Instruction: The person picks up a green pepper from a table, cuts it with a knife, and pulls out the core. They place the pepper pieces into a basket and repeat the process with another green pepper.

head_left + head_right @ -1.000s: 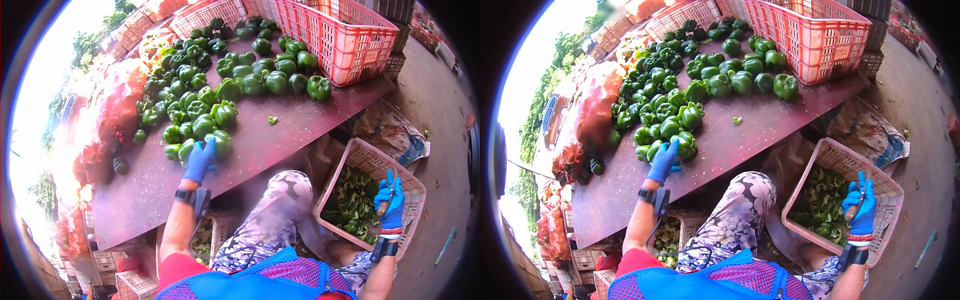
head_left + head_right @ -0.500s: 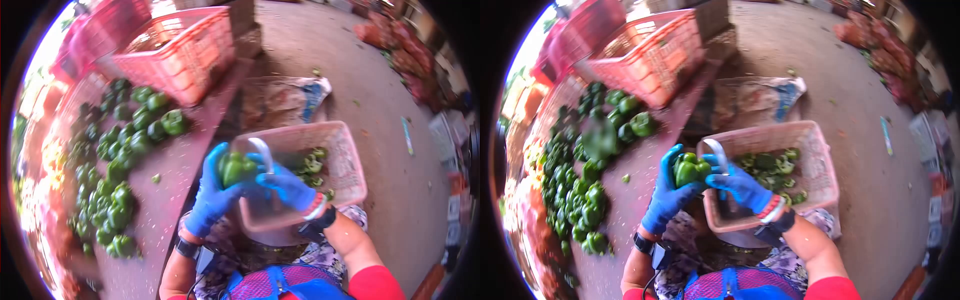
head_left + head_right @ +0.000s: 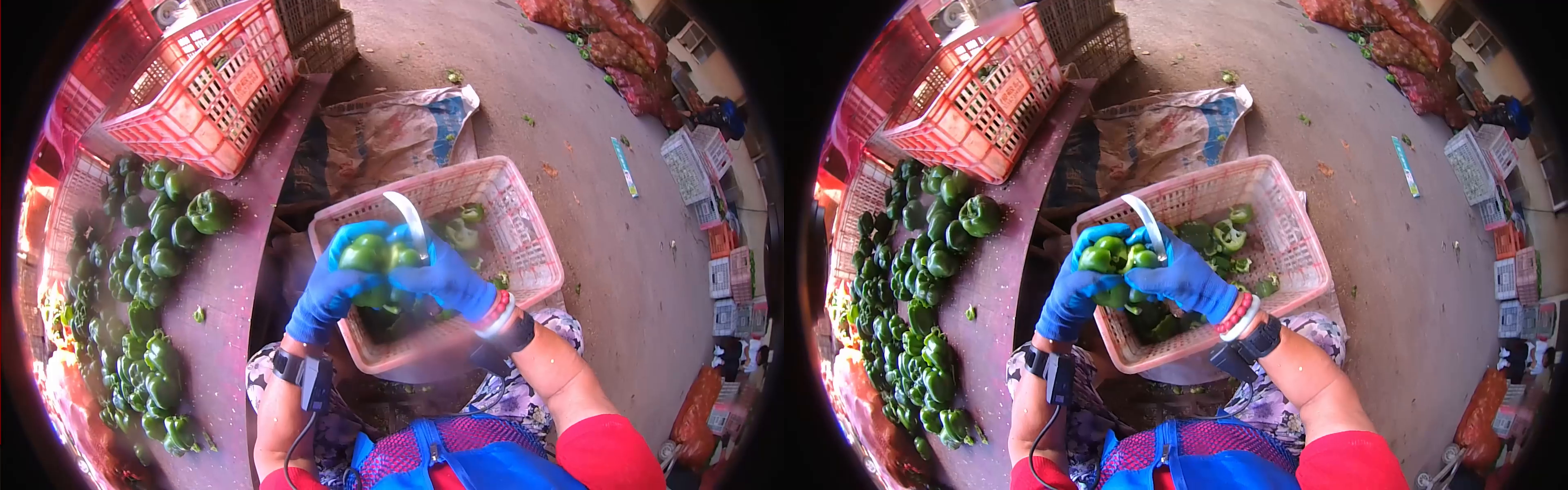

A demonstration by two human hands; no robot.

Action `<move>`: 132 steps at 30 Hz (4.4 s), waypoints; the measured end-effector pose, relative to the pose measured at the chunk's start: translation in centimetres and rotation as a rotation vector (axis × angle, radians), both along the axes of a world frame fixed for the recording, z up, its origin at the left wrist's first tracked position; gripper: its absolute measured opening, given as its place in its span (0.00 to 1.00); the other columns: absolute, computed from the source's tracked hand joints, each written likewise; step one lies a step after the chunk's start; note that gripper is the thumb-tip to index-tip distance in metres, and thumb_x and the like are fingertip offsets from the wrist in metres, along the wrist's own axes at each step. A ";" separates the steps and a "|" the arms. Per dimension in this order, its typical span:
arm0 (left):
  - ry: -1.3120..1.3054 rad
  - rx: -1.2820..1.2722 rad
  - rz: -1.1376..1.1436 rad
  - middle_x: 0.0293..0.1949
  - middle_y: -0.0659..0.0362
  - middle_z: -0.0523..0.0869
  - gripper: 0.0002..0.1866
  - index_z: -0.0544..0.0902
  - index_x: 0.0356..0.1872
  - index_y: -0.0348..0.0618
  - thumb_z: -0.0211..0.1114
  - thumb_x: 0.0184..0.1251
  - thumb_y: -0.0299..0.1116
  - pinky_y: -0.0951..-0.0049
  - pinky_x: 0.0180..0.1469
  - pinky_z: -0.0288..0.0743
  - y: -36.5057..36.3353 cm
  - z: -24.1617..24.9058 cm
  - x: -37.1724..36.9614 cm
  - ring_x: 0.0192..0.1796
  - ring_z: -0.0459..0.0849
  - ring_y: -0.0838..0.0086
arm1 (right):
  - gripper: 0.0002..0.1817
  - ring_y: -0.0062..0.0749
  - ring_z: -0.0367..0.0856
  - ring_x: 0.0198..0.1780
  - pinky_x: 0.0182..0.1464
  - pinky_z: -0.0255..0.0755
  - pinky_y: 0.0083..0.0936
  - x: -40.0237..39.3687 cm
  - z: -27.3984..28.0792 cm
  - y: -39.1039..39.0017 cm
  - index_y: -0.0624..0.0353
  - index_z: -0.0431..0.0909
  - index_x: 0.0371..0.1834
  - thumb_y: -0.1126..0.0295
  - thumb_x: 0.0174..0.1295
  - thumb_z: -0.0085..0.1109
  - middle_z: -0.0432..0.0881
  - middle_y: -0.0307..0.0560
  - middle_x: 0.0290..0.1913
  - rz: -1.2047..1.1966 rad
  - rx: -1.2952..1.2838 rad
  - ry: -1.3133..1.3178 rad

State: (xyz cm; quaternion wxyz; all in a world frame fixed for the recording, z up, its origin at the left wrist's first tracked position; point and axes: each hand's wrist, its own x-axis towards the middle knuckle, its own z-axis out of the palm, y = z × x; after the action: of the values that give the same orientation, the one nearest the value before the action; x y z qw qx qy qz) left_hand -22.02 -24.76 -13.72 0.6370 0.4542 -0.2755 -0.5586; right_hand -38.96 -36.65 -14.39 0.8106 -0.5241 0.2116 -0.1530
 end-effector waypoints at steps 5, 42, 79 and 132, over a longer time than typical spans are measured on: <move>-0.178 0.013 0.224 0.47 0.58 0.86 0.20 0.80 0.59 0.42 0.61 0.65 0.29 0.72 0.51 0.82 -1.1 -2.0 -1.8 0.48 0.85 0.73 | 0.41 0.19 0.78 0.44 0.47 0.77 0.21 -0.1 -2.8 0.0 0.54 0.60 0.74 0.71 0.58 0.72 0.78 0.38 0.47 -0.092 -0.154 0.020; -0.201 0.089 -0.292 0.31 0.62 0.84 0.16 0.85 0.48 0.42 0.68 0.70 0.43 0.77 0.31 0.74 0.4 -5.2 -0.5 0.29 0.79 0.80 | 0.34 0.51 0.86 0.44 0.48 0.80 0.39 -0.6 1.2 1.3 0.55 0.72 0.59 0.65 0.46 0.78 0.83 0.53 0.44 -0.046 -1.127 -0.090; 0.058 -0.054 0.109 0.52 0.53 0.84 0.23 0.76 0.63 0.41 0.56 0.81 0.48 0.65 0.53 0.82 -2.5 -8.5 -0.6 0.51 0.86 0.61 | 0.21 0.33 0.87 0.41 0.46 0.81 0.35 2.6 -1.5 1.1 0.59 0.78 0.60 0.66 0.65 0.68 0.89 0.47 0.43 -0.327 -0.926 0.230; -1.415 1.353 0.529 0.61 0.37 0.75 0.36 0.74 0.68 0.54 0.70 0.52 0.33 0.53 0.59 0.77 46.9 1.6 13.6 0.57 0.82 0.48 | 0.17 0.18 0.75 0.27 0.29 0.74 0.16 0.4 -5.6 -1.6 0.60 0.80 0.59 0.62 0.74 0.59 0.84 0.50 0.44 0.053 0.866 0.103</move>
State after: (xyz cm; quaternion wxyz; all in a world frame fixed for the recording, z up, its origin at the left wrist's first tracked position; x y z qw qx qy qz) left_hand -8.41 22.14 -12.09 0.0398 0.9927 -0.1059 -0.0409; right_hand -38.54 -38.23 -20.03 0.9477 -0.1482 0.2827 -0.0029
